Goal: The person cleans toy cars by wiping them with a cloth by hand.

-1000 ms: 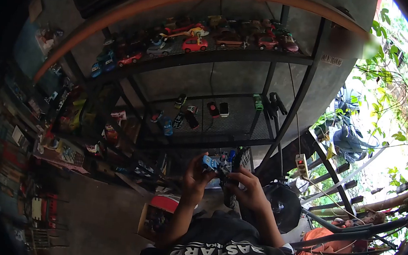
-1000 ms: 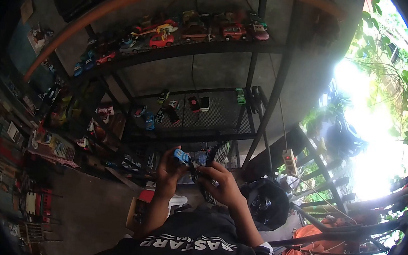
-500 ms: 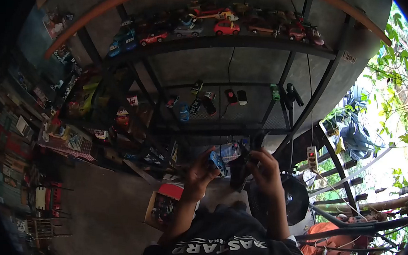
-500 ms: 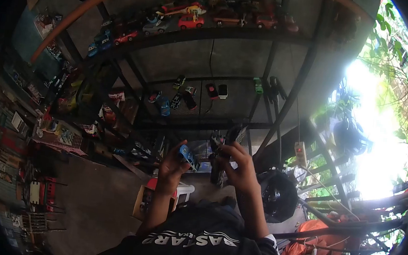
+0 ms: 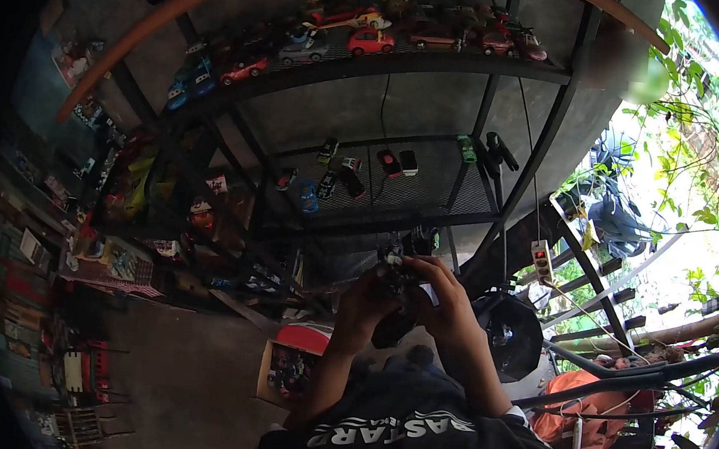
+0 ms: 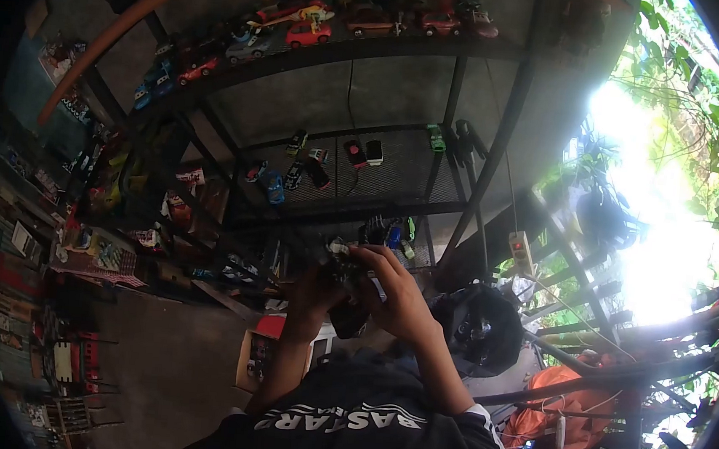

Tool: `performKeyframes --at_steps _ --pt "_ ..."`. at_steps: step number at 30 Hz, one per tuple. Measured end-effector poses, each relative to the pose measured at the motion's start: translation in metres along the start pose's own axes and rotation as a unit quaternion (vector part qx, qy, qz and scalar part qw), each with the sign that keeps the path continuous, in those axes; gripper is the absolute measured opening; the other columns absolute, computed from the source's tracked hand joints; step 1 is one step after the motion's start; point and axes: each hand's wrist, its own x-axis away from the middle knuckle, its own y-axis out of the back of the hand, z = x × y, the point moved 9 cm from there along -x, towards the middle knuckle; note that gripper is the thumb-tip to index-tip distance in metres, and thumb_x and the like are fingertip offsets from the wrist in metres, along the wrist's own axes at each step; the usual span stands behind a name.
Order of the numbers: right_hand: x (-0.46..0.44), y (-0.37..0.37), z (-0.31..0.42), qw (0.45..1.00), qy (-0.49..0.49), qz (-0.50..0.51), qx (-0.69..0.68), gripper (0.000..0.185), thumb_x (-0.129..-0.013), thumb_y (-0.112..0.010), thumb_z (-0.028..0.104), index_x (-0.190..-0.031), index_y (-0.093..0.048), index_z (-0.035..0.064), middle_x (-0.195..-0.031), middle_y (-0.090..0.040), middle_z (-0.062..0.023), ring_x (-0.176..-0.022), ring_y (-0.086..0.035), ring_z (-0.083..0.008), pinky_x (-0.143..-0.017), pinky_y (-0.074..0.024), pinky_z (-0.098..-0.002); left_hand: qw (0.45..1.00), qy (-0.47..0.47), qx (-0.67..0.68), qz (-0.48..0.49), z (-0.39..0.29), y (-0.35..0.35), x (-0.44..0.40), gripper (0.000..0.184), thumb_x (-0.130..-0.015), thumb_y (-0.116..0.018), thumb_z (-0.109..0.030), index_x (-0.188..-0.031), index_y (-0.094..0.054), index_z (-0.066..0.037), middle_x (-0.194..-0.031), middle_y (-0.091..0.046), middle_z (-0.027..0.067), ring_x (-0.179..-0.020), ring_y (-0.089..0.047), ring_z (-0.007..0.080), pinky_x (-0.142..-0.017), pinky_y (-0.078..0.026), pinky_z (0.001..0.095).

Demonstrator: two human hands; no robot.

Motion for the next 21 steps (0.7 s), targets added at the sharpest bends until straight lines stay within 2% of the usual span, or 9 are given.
performKeyframes --at_steps 8,10,11,14,16,17,18,20,21 --pt "0.011 0.038 -0.025 0.999 -0.035 -0.022 -0.009 0.049 -0.084 -0.059 -0.008 -0.132 -0.053 0.0025 -0.124 -0.057 -0.0187 -0.112 -0.060 -0.0366 -0.094 -0.0493 -0.0394 0.996 0.019 -0.002 0.087 0.021 -0.042 -0.018 0.055 -0.088 -0.068 0.000 -0.138 -0.044 0.000 -0.125 -0.058 0.0084 -0.116 -0.058 0.0167 -0.099 -0.048 0.0321" --pt "0.012 0.052 -0.036 0.997 -0.065 -0.037 -0.011 0.061 -0.075 -0.061 -0.011 -0.134 -0.051 0.0018 -0.126 -0.059 -0.0158 -0.120 -0.058 -0.0305 -0.100 -0.0455 -0.0352 0.991 0.046 0.043 0.116 0.032 -0.057 -0.023 0.058 -0.087 -0.069 0.002 -0.139 -0.042 0.000 -0.125 -0.057 0.0087 -0.116 -0.058 0.0179 -0.098 -0.049 0.0322" --pt "0.012 0.060 -0.037 0.997 -0.063 -0.037 -0.010 0.061 -0.075 -0.061 -0.011 -0.134 -0.051 0.0018 -0.126 -0.059 -0.0158 -0.120 -0.058 -0.0305 -0.100 -0.0455 -0.0352 0.991 0.044 0.043 0.116 0.032 -0.062 -0.026 0.058 -0.087 -0.069 0.002 -0.139 -0.042 0.000 -0.125 -0.057 0.0087 -0.116 -0.058 0.0179 -0.098 -0.049 0.0322" --pt "0.016 0.087 -0.051 0.992 -0.107 -0.061 -0.003 0.065 -0.082 -0.066 -0.003 -0.142 -0.043 0.0045 -0.134 -0.051 -0.0171 -0.127 -0.052 -0.0328 -0.102 -0.0443 -0.0387 0.987 0.047 0.057 0.144 0.026 -0.086 -0.035 0.057 -0.088 -0.069 0.001 -0.138 -0.042 0.001 -0.126 -0.056 0.0096 -0.116 -0.058 0.0184 -0.098 -0.049 0.0321" --pt "0.021 0.098 -0.070 0.988 -0.137 -0.058 -0.033 0.069 -0.086 -0.067 0.005 -0.147 -0.035 0.0043 -0.143 -0.045 -0.0177 -0.134 -0.046 -0.0324 -0.105 -0.0422 -0.0389 0.981 0.057 -0.013 0.186 0.027 -0.102 -0.039 0.056 -0.088 -0.069 0.000 -0.138 -0.042 0.001 -0.126 -0.056 0.0100 -0.117 -0.057 0.0181 -0.097 -0.050 0.0321" --pt "0.028 0.096 -0.083 0.982 -0.160 -0.044 -0.089 0.064 -0.093 -0.063 0.017 -0.148 -0.034 0.0027 -0.145 -0.045 -0.0200 -0.135 -0.045 -0.0335 -0.107 -0.0398 -0.0381 0.981 0.055 -0.012 0.186 0.030 -0.108 -0.042 0.056 -0.088 -0.069 0.000 -0.138 -0.042 0.001 -0.126 -0.056 0.0100 -0.117 -0.057 0.0181 -0.097 -0.050 0.0321" --pt "0.030 0.098 -0.091 0.982 -0.159 -0.043 -0.088 0.064 -0.093 -0.063 0.017 -0.148 -0.034 0.0027 -0.145 -0.045 -0.0200 -0.135 -0.045 -0.0335 -0.107 -0.0398 -0.0381 0.981 0.067 0.003 0.181 0.035 -0.113 -0.045 0.055 -0.088 -0.069 0.000 -0.137 -0.044 0.000 -0.125 -0.057 0.0095 -0.117 -0.057 0.0178 -0.097 -0.049 0.0318" --pt "0.032 0.088 -0.100 0.973 -0.162 0.024 -0.161 0.061 -0.096 -0.059 0.025 -0.148 -0.035 0.0016 -0.140 -0.051 -0.0211 -0.133 -0.048 -0.0311 -0.108 -0.0375 -0.0365 0.982 0.075 0.018 0.174 0.041 -0.120 -0.052 0.054 -0.088 -0.069 0.000 -0.136 -0.045 0.000 -0.125 -0.057 0.0089 -0.117 -0.057 0.0175 -0.097 -0.049 0.0316" --pt "0.034 0.087 -0.098 0.960 -0.179 0.013 -0.217 0.062 -0.096 -0.058 0.028 -0.147 -0.036 0.0002 -0.133 -0.057 -0.0207 -0.129 -0.051 -0.0265 -0.108 -0.0363 -0.0352 0.983 0.051 -0.035 0.171 0.039 -0.121 -0.056 0.052 -0.088 -0.069 0.001 -0.135 -0.047 -0.001 -0.126 -0.057 0.0083 -0.117 -0.057 0.0170 -0.098 -0.048 0.0311"
